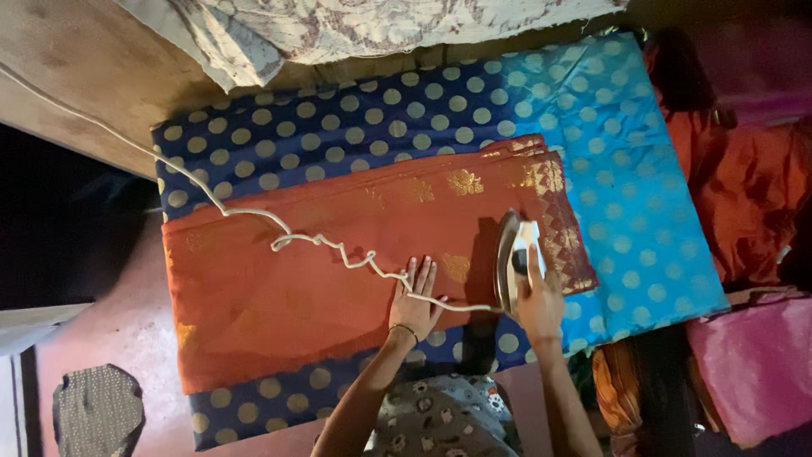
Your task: The person irons a red saree with an iron on a bed and then folds it by hand before placing it onto a stack of other clothes.
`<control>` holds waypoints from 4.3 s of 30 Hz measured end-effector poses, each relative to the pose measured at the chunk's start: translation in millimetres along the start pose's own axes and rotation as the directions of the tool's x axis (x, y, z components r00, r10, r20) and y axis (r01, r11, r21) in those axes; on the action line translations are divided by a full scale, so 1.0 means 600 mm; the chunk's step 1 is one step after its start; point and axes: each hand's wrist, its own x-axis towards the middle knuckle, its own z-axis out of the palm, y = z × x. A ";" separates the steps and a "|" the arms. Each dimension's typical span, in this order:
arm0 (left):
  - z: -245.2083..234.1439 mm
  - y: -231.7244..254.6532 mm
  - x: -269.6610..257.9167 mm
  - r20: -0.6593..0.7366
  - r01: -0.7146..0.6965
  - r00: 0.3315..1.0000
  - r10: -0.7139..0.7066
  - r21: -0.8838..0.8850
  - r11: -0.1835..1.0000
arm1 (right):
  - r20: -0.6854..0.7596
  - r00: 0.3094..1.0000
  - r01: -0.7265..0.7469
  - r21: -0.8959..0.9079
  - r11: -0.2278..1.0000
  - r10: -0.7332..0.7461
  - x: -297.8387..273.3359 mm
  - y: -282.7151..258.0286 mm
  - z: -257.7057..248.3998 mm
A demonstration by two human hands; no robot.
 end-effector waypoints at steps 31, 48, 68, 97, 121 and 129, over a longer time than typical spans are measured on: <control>-0.001 0.001 -0.002 0.000 0.020 1.000 -0.020 -0.043 0.999 | 0.120 0.966 -0.224 -0.063 0.973 0.230 -0.033 0.077 -0.027; 0.039 -0.007 0.002 -0.134 0.013 0.991 -0.018 -0.037 0.999 | 0.094 0.996 -0.010 0.110 0.994 0.000 0.274 0.200 0.088; 0.029 -0.004 -0.011 -0.057 0.029 0.998 -0.031 -0.034 0.999 | 0.038 0.950 -0.313 0.073 0.947 0.311 -0.026 0.136 -0.066; -0.116 -0.375 -0.384 -0.354 0.432 0.754 -0.553 -0.366 0.824 | 0.196 0.965 0.106 0.310 0.945 -0.173 -0.022 -0.565 0.202; -0.311 -0.668 -0.230 -0.391 0.383 0.561 -0.730 -0.659 0.647 | 0.612 0.769 -0.563 0.508 0.652 0.186 0.145 -0.710 0.231; -0.404 -0.900 -0.137 -0.540 0.406 0.608 -0.582 -0.418 0.813 | 0.040 0.995 0.031 0.763 0.645 -0.096 0.374 -0.888 0.447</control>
